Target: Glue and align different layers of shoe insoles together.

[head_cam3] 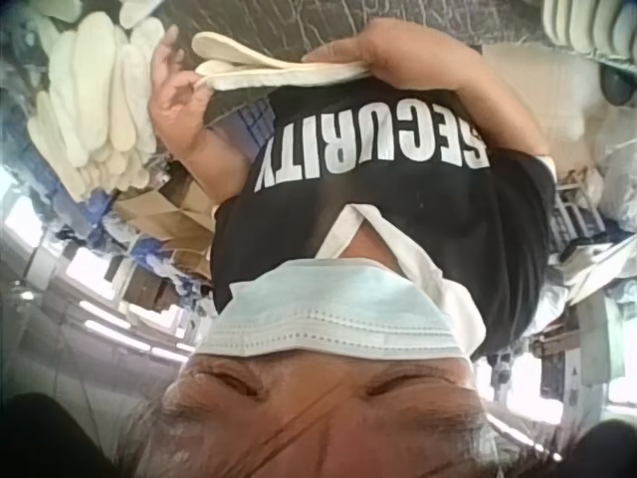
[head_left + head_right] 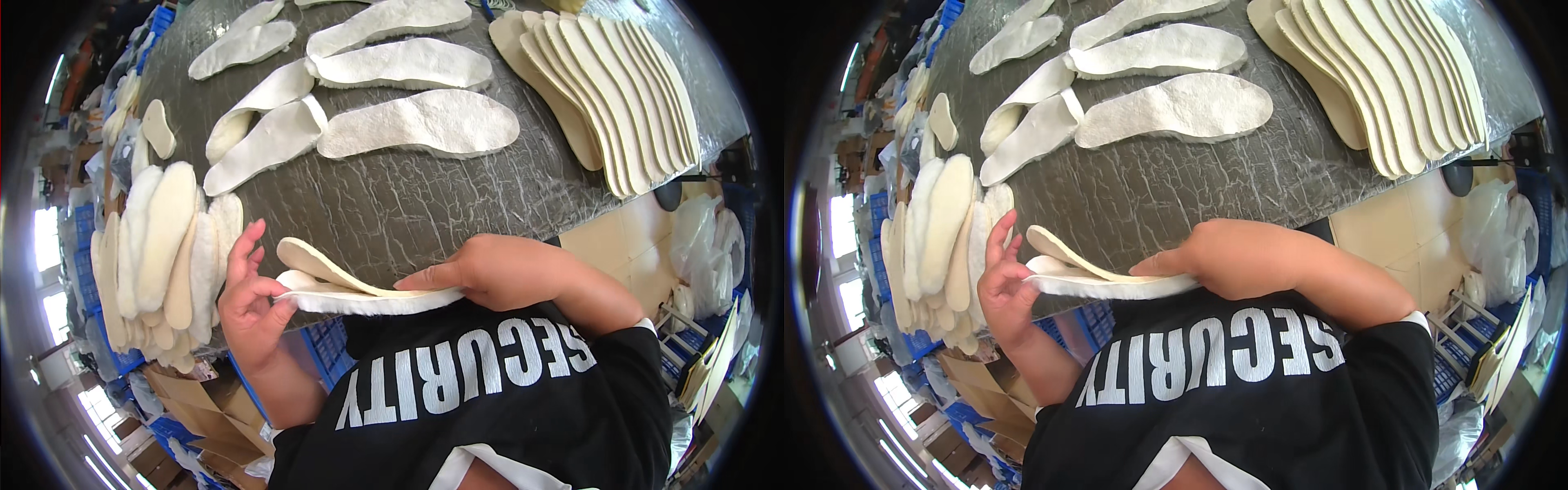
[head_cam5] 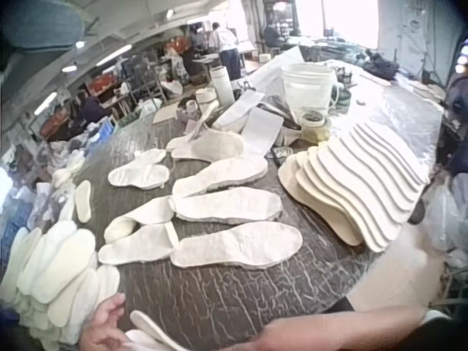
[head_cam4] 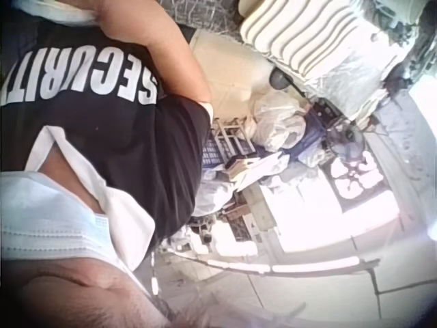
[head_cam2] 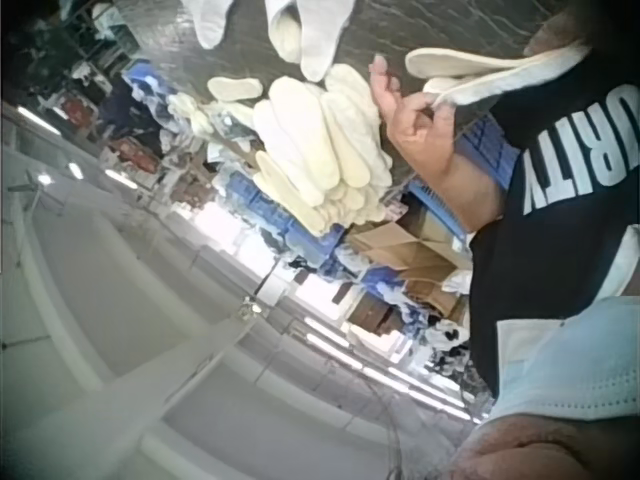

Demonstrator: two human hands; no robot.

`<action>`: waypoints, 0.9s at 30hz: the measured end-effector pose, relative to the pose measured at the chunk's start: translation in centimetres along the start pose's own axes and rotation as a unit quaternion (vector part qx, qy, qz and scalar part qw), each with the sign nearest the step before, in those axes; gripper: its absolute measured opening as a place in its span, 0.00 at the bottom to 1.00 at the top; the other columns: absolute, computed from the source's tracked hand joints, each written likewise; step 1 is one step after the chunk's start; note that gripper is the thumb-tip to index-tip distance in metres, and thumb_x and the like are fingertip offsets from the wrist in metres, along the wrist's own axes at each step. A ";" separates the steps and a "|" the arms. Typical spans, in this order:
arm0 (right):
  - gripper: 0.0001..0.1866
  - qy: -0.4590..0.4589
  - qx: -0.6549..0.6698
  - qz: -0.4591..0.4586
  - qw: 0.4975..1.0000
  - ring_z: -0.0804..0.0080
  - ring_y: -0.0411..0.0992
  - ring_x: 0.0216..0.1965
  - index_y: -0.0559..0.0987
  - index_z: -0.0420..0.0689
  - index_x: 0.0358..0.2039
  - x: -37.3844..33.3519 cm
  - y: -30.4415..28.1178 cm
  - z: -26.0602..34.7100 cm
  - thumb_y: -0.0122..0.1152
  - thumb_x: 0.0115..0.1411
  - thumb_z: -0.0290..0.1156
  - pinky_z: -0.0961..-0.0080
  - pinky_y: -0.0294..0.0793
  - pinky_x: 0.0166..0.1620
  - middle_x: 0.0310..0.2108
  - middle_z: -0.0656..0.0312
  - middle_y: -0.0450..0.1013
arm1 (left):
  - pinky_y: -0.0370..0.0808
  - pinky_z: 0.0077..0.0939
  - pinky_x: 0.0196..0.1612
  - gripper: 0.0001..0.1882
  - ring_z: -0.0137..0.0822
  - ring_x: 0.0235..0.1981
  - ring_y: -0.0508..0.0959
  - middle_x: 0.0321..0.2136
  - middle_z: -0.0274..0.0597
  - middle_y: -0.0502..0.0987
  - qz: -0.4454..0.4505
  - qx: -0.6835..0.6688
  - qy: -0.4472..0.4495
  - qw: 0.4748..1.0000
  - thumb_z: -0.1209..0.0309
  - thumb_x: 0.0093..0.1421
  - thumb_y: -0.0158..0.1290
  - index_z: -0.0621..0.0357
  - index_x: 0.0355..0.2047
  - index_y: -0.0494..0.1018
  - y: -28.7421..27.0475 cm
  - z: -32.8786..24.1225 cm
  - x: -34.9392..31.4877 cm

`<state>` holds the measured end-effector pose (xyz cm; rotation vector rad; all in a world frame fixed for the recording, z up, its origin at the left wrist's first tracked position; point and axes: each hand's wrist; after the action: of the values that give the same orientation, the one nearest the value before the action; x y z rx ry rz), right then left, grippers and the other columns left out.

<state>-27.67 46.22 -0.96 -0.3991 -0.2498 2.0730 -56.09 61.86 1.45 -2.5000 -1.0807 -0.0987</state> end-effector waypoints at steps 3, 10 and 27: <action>0.42 -0.011 -0.011 -0.001 1.000 0.45 0.74 0.31 0.67 0.55 0.63 -0.7 -0.4 -0.2 0.51 0.44 0.14 0.58 0.73 0.37 0.31 0.45 0.76 | 0.58 0.44 0.61 0.07 0.52 0.61 0.65 0.60 0.67 0.63 0.036 -0.106 -0.048 0.993 0.78 0.46 0.63 0.63 0.25 0.76 0.5 0.7 -0.3; 0.28 -0.019 -0.030 0.026 0.999 0.45 0.75 0.34 0.73 0.46 0.55 -0.9 -1.1 0.4 0.60 0.49 0.27 0.58 0.73 0.38 0.32 0.45 0.77 | 0.70 0.29 0.48 0.06 0.39 0.44 0.75 0.46 0.60 0.74 0.012 -0.084 -0.066 0.994 0.80 0.49 0.61 0.67 0.26 0.74 2.0 -1.0 -0.7; 0.10 -0.058 -0.054 -0.171 0.982 0.53 0.75 0.26 0.81 0.47 0.30 4.0 4.2 0.2 0.64 0.54 0.40 0.60 0.74 0.33 0.21 0.55 0.76 | 0.73 0.25 0.43 0.05 0.36 0.38 0.77 0.39 0.55 0.77 -0.031 -0.078 -0.118 0.990 0.80 0.52 0.59 0.68 0.26 0.73 2.9 -3.3 -1.2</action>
<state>-32.96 47.56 -2.84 -0.2783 -0.4682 1.7510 -54.56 57.96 3.20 -2.6686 -1.2894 0.1013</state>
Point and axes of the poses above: each hand's wrist, its own x-axis towards the middle knuckle, its own y-axis out of the palm, z = x × y
